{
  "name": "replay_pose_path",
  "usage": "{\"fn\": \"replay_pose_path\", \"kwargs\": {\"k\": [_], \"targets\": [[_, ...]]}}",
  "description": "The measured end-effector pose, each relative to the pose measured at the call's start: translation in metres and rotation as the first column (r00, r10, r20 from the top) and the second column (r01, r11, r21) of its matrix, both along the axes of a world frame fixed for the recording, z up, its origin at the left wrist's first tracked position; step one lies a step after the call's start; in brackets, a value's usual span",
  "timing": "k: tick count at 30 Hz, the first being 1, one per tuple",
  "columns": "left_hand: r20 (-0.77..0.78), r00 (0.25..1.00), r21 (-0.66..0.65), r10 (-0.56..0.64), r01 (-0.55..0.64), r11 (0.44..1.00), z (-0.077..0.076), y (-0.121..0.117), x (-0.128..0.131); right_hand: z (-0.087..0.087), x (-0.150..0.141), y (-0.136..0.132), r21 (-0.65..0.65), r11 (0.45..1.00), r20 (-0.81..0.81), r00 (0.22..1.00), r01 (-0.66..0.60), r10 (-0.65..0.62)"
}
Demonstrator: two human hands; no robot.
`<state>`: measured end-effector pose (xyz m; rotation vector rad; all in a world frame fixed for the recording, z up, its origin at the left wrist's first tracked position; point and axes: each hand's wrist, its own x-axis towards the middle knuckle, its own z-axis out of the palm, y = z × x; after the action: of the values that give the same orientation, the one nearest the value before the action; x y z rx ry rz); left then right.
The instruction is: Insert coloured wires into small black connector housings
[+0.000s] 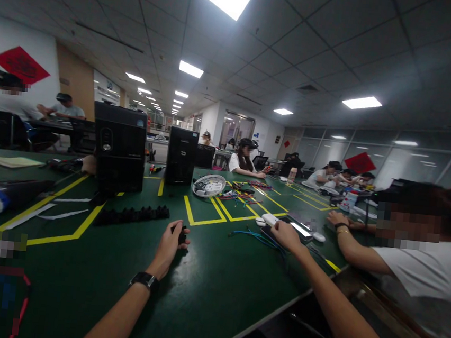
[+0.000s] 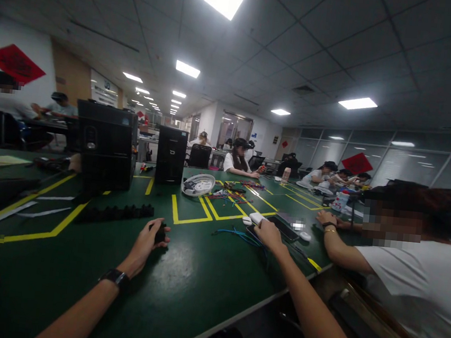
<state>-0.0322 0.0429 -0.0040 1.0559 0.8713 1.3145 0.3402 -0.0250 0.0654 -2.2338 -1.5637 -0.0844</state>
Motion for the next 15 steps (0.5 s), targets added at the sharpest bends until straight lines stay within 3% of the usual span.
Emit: {"fn": "replay_pose_path", "kwargs": {"k": [4,8,12,15], "targets": [[0.123,0.992,-0.038,-0.026,0.031,0.999,-0.001,0.002,-0.002,0.024,-0.014,0.005,0.150,0.987,-0.177,0.981,-0.054,0.081],[0.200,0.980,-0.080,-0.001,0.018,0.997,0.000,0.003,-0.002,0.037,-0.058,0.018,0.287,0.949,-0.281,0.935,-0.133,0.217],[0.251,0.966,-0.124,0.062,-0.031,0.992,0.004,0.005,-0.004,0.027,-0.128,0.038,0.420,0.855,-0.349,0.815,-0.306,0.463],[0.293,0.949,-0.133,0.115,-0.079,0.988,0.005,0.010,-0.010,0.004,-0.187,0.054,0.484,0.787,-0.241,0.806,-0.383,0.540]]}}
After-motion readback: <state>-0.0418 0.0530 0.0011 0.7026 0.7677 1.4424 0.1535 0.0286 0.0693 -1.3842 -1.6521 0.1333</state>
